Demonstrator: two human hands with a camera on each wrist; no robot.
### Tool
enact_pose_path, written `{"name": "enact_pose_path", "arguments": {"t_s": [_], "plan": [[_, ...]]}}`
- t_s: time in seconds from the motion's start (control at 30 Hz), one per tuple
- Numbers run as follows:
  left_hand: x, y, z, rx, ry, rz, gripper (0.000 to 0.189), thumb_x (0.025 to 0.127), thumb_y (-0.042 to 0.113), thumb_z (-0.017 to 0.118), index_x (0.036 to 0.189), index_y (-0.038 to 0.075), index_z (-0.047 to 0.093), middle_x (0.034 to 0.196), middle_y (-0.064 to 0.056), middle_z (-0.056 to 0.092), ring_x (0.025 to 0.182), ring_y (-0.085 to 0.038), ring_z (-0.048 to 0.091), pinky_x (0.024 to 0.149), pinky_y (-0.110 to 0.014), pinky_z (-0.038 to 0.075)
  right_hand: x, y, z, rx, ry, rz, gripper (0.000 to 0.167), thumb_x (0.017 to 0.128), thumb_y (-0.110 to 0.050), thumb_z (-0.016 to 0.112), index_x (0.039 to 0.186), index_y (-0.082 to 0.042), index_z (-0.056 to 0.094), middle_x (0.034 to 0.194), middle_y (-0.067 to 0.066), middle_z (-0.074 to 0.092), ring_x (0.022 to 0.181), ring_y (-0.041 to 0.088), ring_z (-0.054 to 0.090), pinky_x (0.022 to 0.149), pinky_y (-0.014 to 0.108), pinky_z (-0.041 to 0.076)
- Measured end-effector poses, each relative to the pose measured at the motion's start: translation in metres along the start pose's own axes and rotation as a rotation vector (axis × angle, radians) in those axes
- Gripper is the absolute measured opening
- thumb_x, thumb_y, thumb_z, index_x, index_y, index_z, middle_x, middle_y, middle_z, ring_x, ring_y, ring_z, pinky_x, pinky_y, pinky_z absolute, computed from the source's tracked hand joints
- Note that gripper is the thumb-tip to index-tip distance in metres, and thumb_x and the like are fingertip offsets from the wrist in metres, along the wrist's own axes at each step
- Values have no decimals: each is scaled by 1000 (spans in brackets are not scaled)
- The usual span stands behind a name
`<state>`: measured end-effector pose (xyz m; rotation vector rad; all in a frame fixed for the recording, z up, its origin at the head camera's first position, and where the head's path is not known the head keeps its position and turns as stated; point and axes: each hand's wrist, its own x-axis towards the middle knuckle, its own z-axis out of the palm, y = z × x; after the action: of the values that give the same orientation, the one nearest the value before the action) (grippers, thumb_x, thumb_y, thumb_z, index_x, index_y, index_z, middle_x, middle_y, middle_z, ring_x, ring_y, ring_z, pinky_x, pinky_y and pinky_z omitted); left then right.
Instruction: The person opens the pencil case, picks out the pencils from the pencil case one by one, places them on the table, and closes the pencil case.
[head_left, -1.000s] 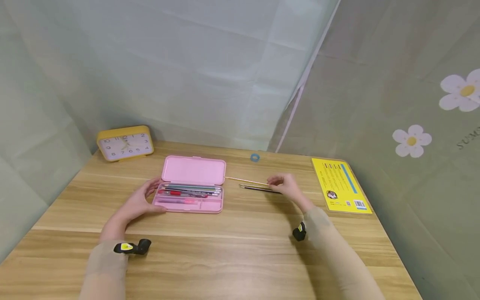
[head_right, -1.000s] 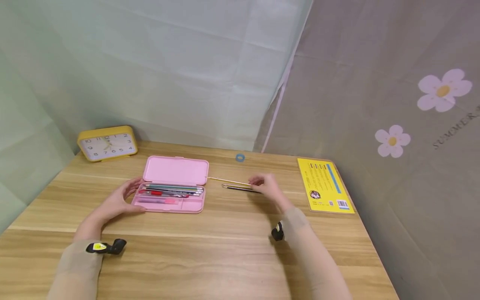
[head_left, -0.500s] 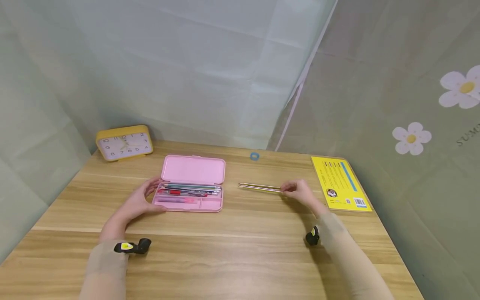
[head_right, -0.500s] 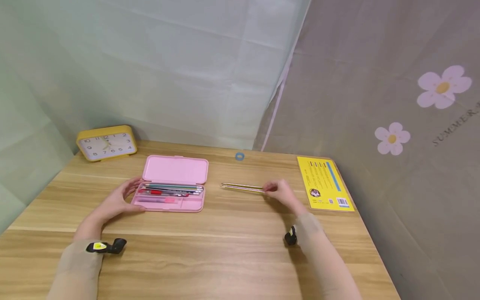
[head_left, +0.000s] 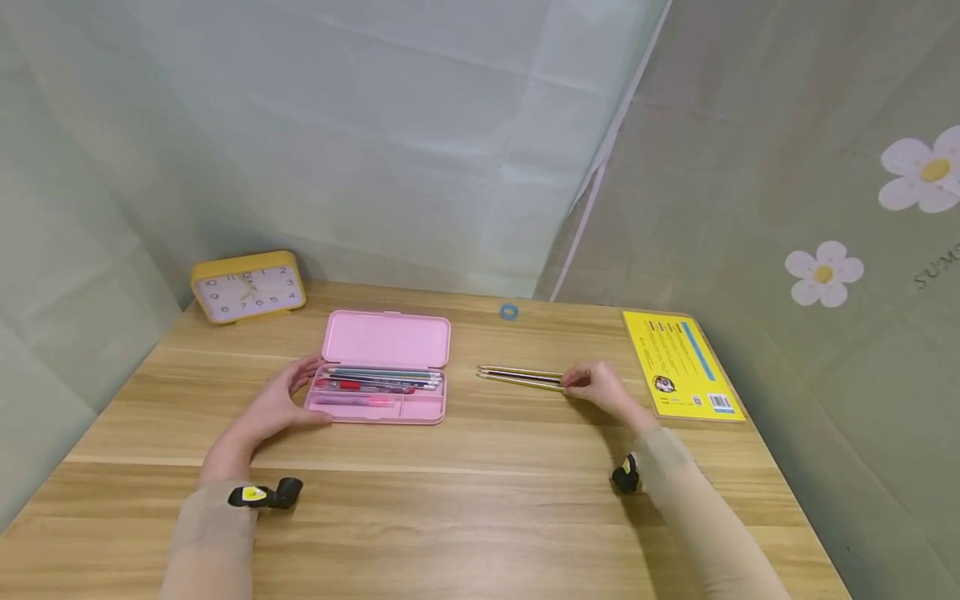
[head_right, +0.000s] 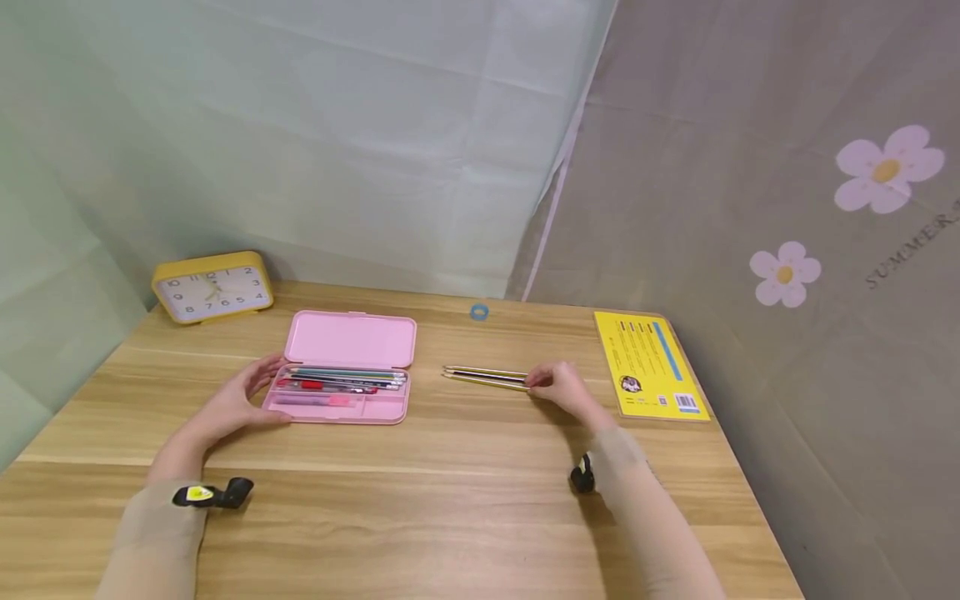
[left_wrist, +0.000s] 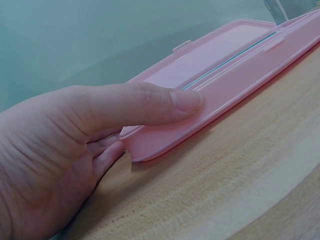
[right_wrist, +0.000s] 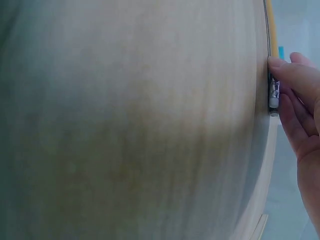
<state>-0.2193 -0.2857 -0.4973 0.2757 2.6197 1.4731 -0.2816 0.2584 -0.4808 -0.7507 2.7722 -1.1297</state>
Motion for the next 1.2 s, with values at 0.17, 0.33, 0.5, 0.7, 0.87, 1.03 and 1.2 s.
{"name": "enact_pose_path", "arguments": {"t_s": [0.17, 0.33, 0.5, 0.7, 0.87, 1.03, 1.2], "plan": [[0, -1, 0, 5, 2, -3, 116, 69, 25, 89, 155, 0, 16, 156, -29, 26, 142, -50, 26, 118, -62, 23, 0, -2, 0, -34, -3, 2, 10, 80, 0, 76, 90, 2, 74, 87, 15, 75, 80, 17, 70, 74, 18, 57], [0, -2, 0, 15, 6, -1, 116, 69, 26, 89, 154, 0, 16, 156, -28, 27, 142, -50, 26, 118, -62, 24, 1, -3, -1, -55, -5, -12, 11, 80, -1, 77, 89, 2, 74, 87, 15, 75, 80, 21, 71, 74, 20, 58], [1, -2, 0, 10, 7, 3, 115, 69, 25, 89, 154, 0, 16, 155, -29, 27, 142, -50, 26, 118, -62, 23, 1, -4, -1, -46, -12, -1, 11, 79, 1, 76, 90, 3, 74, 87, 15, 75, 81, 22, 71, 74, 19, 58], [1, -2, 0, -3, 7, 1, 115, 68, 24, 90, 154, 0, 16, 155, -29, 27, 142, -50, 26, 118, -62, 23, 1, -3, 0, -37, -5, 0, 10, 79, 1, 77, 89, 2, 73, 86, 14, 75, 79, 18, 70, 73, 20, 58], [0, -2, 0, -6, 5, 2, 116, 69, 24, 89, 154, 0, 16, 156, -29, 26, 142, -50, 25, 118, -63, 22, 2, -1, 0, -43, 11, 9, 10, 79, 2, 77, 88, 0, 73, 85, 12, 74, 78, 12, 68, 73, 19, 58], [0, -2, 0, -10, 3, 2, 115, 69, 24, 89, 154, 0, 15, 156, -29, 25, 143, -50, 24, 118, -63, 21, 1, -3, -1, -35, 17, 12, 8, 79, 3, 76, 86, 0, 73, 84, 12, 74, 78, 15, 68, 72, 19, 58], [0, -2, 0, -9, 0, 3, 115, 69, 24, 89, 155, 0, 15, 156, -29, 25, 143, -50, 24, 118, -63, 21, 3, -8, -1, -28, 37, 9, 8, 79, 4, 75, 85, -1, 73, 82, 11, 74, 75, 12, 67, 70, 18, 58]]}}
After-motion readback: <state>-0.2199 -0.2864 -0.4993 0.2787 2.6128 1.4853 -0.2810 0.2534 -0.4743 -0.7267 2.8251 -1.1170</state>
